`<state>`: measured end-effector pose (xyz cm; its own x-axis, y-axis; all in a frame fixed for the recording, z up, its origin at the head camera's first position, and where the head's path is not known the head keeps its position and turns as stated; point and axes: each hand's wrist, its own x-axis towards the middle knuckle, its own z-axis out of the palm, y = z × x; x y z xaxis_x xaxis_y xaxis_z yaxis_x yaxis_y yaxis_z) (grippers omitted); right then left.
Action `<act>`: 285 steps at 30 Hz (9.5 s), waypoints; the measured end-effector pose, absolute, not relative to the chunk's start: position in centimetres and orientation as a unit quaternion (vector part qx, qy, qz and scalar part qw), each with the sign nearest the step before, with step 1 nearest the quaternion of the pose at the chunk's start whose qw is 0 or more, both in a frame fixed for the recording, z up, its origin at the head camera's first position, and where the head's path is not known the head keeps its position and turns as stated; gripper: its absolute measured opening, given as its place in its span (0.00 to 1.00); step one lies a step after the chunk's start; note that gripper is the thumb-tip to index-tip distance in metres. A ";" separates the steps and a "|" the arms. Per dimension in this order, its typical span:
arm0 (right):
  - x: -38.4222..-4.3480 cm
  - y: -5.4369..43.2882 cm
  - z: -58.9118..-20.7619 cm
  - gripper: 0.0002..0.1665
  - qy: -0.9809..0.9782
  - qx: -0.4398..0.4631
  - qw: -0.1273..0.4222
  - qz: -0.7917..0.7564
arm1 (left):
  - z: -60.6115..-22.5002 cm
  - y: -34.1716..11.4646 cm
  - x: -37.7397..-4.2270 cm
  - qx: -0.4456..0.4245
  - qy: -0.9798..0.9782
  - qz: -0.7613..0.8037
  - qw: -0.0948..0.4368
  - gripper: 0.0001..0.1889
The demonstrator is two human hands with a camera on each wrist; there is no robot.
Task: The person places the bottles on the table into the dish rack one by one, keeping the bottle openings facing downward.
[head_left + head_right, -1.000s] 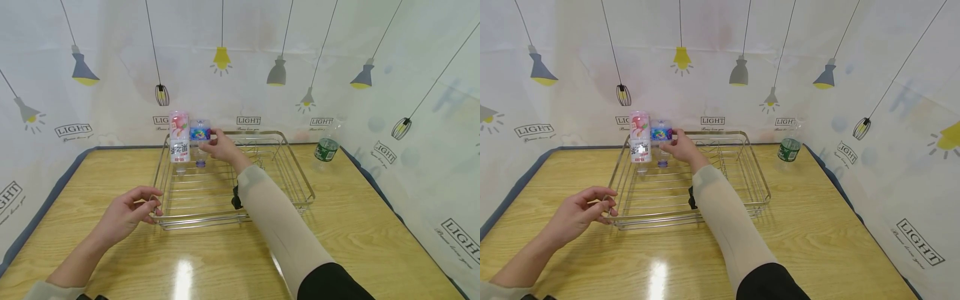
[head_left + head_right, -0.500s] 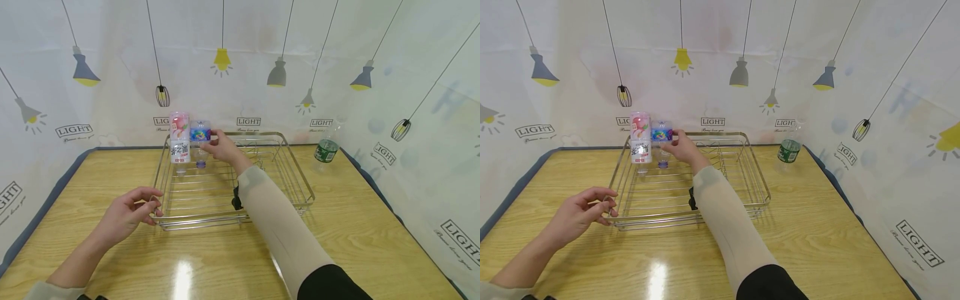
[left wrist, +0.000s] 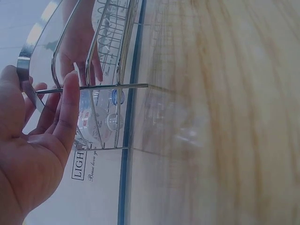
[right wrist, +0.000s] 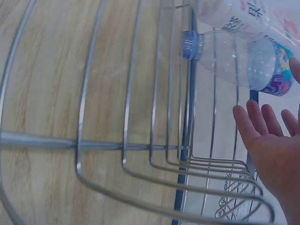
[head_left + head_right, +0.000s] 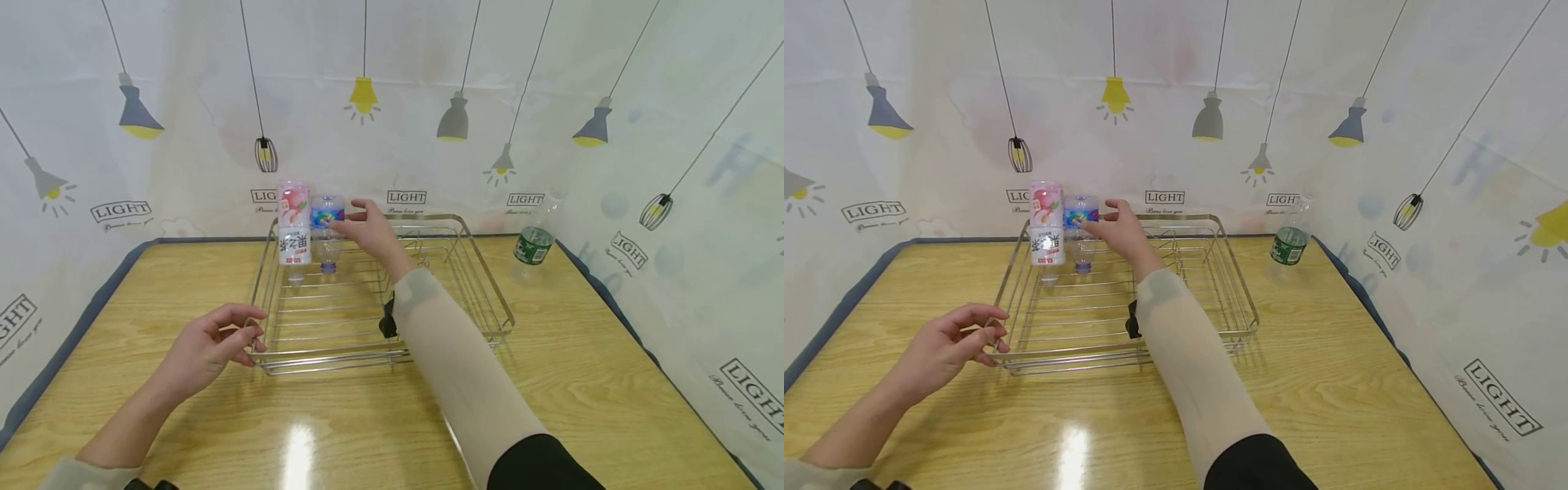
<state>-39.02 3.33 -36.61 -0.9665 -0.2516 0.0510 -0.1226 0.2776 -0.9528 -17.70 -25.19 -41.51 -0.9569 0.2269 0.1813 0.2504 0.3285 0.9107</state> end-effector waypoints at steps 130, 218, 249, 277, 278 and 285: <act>-34.9 37.5 -37.5 0.59 0.830 0.005 -0.034 -0.556 | -42.6 -25.3 -18.0 -0.159 -0.799 -0.580 0.023 0.17; -26.6 19.4 -29.6 0.41 0.803 -0.320 -0.027 -0.502 | -36.0 -21.4 -16.8 -0.185 -0.830 -0.514 0.117 0.14; -26.1 16.8 -30.7 0.43 0.831 -0.357 0.026 -0.425 | -34.0 -12.7 -22.5 -0.235 -0.664 -0.709 -0.030 0.30; -27.6 20.4 -33.5 0.42 0.817 -0.321 0.086 -0.471 | -35.7 -15.9 -22.5 -0.195 -0.662 -0.723 -0.035 0.28; -27.6 20.4 -33.5 0.42 0.817 -0.321 0.087 -0.471 | -35.7 -15.9 -22.5 -0.195 -0.664 -0.721 -0.034 0.28; -27.6 20.4 -33.5 0.43 0.822 -0.322 0.089 -0.461 | -35.7 -15.9 -22.5 -0.193 -0.669 -0.717 -0.034 0.27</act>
